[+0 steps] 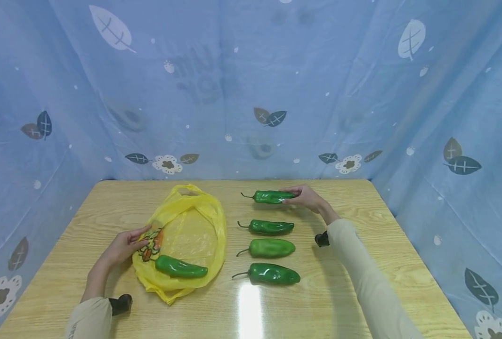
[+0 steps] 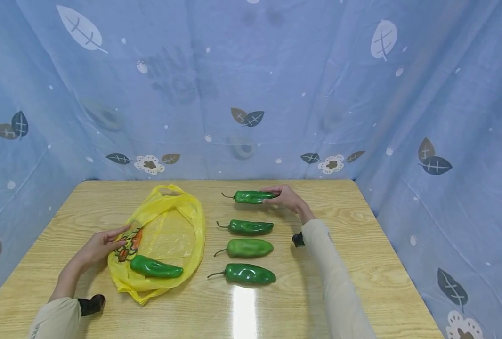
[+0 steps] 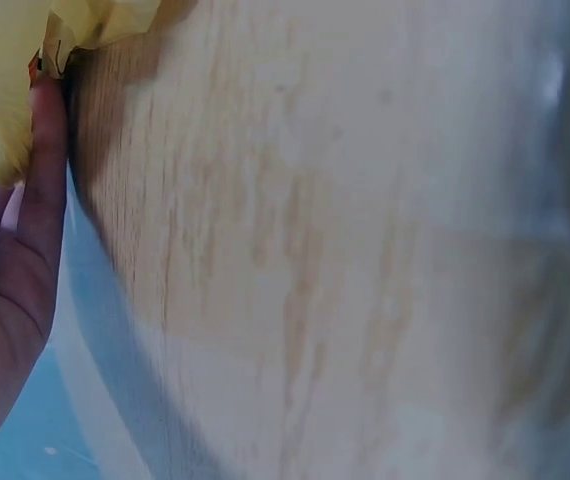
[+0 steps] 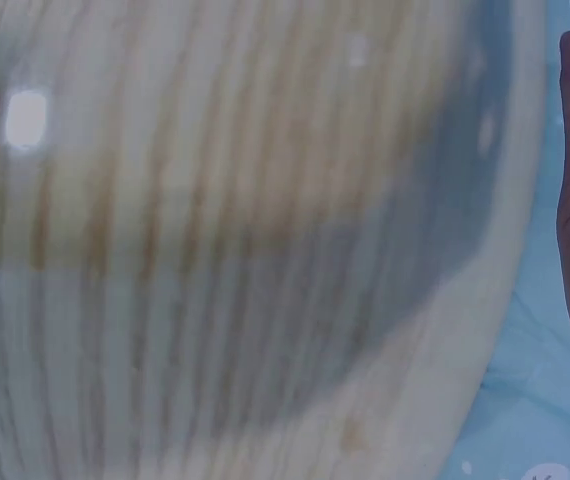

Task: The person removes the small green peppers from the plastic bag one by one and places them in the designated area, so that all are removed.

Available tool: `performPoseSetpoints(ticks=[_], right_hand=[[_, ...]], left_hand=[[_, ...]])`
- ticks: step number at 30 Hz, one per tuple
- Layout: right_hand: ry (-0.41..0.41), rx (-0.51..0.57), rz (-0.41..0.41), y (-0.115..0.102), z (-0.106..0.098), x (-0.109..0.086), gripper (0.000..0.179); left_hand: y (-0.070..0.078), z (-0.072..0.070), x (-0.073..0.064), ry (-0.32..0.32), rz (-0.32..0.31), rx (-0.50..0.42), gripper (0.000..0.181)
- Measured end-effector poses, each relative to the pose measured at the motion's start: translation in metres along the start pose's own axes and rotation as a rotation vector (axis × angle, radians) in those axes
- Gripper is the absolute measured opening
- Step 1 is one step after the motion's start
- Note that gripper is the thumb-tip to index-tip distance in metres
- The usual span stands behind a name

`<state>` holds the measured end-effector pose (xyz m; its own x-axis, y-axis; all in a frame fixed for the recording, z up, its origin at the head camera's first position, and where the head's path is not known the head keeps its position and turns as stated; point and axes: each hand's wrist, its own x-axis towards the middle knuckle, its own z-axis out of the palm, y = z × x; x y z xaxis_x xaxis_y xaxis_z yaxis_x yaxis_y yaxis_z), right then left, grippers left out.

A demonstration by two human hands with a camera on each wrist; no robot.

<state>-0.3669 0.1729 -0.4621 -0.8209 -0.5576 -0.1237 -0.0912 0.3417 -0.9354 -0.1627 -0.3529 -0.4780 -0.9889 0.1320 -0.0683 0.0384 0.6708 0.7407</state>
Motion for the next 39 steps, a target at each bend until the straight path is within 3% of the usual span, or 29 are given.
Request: performPoseSetpoints(ticks=[12,20,33,39], right_hand=[[-0.046,-0.073,-0.003,0.011,0.011,0.004,0.047],[-0.071,-0.183,-0.025,0.006,0.01,0.008,0.048],[-0.17,-0.2,-0.073,0.006,0.014,0.008,0.044],[-0.189,-0.278,-0.056,-0.001,0.014,0.007,0.045]], left_hand=[[0.003,0.0,0.0,0.008,-0.019,0.004,0.049],[0.006,0.0,0.0,0.002,-0.026,-0.003,0.049],[0.004,-0.001,-0.001,0.015,-0.033,0.001,0.048],[0.004,0.0,0.0,0.007,-0.033,-0.011,0.049]])
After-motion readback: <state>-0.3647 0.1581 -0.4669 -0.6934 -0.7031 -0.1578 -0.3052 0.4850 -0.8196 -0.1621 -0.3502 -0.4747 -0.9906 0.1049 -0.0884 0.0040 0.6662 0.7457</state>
